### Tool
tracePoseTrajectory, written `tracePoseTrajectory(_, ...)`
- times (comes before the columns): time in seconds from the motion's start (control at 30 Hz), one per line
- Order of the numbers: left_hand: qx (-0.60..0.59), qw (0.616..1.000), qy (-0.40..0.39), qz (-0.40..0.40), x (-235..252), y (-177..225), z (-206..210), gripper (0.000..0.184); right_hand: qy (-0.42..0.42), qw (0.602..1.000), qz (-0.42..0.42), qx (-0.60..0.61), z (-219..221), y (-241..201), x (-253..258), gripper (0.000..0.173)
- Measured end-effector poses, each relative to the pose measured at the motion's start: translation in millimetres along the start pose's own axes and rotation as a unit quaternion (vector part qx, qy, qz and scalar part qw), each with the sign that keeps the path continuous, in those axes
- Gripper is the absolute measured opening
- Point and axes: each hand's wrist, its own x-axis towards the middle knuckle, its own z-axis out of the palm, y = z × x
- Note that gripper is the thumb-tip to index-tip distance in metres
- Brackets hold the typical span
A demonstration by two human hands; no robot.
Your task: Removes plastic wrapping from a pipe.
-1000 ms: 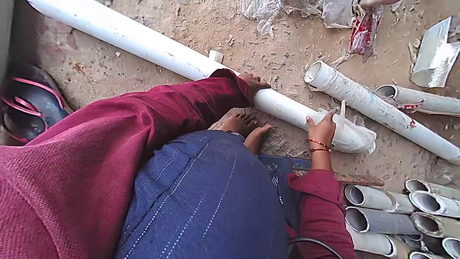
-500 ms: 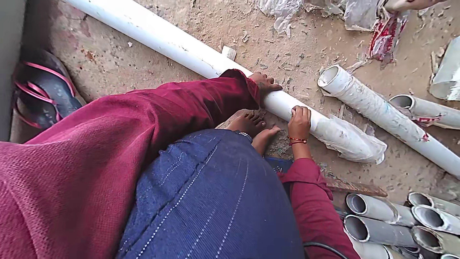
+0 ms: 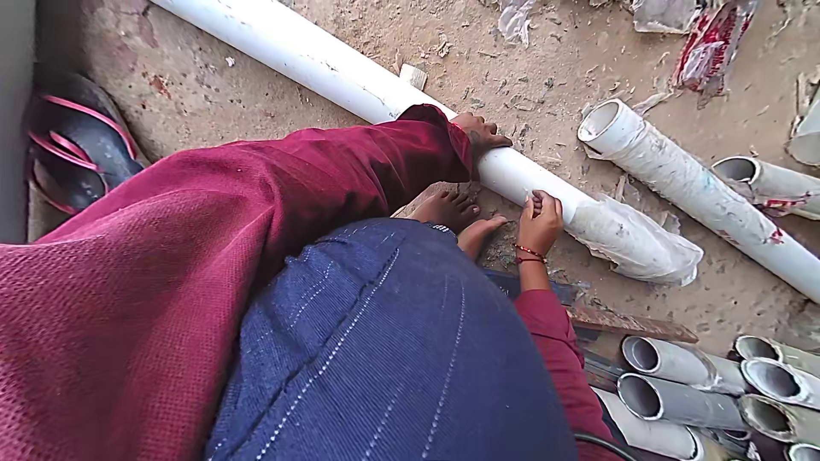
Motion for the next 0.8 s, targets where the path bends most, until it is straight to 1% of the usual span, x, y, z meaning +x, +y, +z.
tracePoseTrajectory(0.03, 0.022, 0.997, -0.074, -0.006, -1, 5, -7, 0.043, 0.007, 1.000, -0.026, -0.008, 2, 3, 5, 0.023)
tracePoseTrajectory(0.07, 0.034, 0.994, -0.102, -0.008, -1, 8, -10, 0.043, 0.014, 0.998, -0.051, -0.018, 5, 5, 8, 0.022)
tracePoseTrajectory(0.13, 0.031, 0.993, -0.110, -0.011, -2, 9, -13, 0.043, 0.031, 0.995, -0.090, -0.036, 11, 9, 12, 0.021)
tracePoseTrajectory(0.2, 0.032, 0.994, -0.103, -0.006, -2, 7, -10, 0.044, 0.072, 0.986, -0.135, -0.059, 19, 17, 13, 0.020)
tracePoseTrajectory(0.23, 0.034, 0.995, -0.097, -0.003, -2, 7, -9, 0.043, 0.075, 0.983, -0.152, -0.070, 21, 20, 13, 0.020)
tracePoseTrajectory(0.27, 0.038, 0.995, -0.096, -0.003, -2, 7, -9, 0.043, 0.068, 0.981, -0.162, -0.080, 22, 23, 11, 0.021)
tracePoseTrajectory(0.33, 0.038, 0.995, -0.093, -0.004, -2, 8, -11, 0.042, 0.021, 0.982, -0.165, -0.094, 23, 27, 4, 0.022)
tracePoseTrajectory(0.4, 0.032, 0.995, -0.095, -0.005, -3, 8, -12, 0.043, -0.024, 0.983, -0.149, -0.100, 27, 33, -10, 0.022)
tracePoseTrajectory(0.43, 0.031, 0.996, -0.088, -0.001, -3, 8, -10, 0.042, -0.062, 0.986, -0.115, -0.107, 28, 36, -18, 0.023)
tracePoseTrajectory(0.5, 0.033, 0.997, -0.068, 0.006, -3, 5, -6, 0.041, -0.142, 0.984, -0.005, -0.108, 24, 35, -29, 0.029)
tracePoseTrajectory(0.53, 0.028, 0.998, -0.060, 0.008, -3, 4, -4, 0.041, -0.147, 0.984, 0.031, -0.099, 22, 35, -33, 0.030)
tracePoseTrajectory(0.57, 0.022, 0.998, -0.054, 0.008, -3, 3, -2, 0.041, -0.123, 0.988, 0.041, -0.084, 21, 36, -37, 0.030)
tracePoseTrajectory(0.6, 0.018, 0.998, -0.057, 0.003, -3, 2, -2, 0.043, -0.082, 0.994, 0.030, -0.068, 21, 37, -39, 0.028)
tracePoseTrajectory(0.7, 0.014, 0.996, -0.088, -0.013, -2, 6, -8, 0.046, 0.037, 0.998, -0.041, -0.026, 17, 34, -29, 0.024)
tracePoseTrajectory(0.73, 0.016, 0.995, -0.093, -0.013, -1, 7, -9, 0.046, 0.060, 0.996, -0.065, -0.022, 14, 30, -22, 0.025)
tracePoseTrajectory(0.8, 0.019, 0.995, -0.096, -0.008, -1, 6, -9, 0.044, 0.071, 0.991, -0.111, -0.025, 12, 21, -9, 0.024)
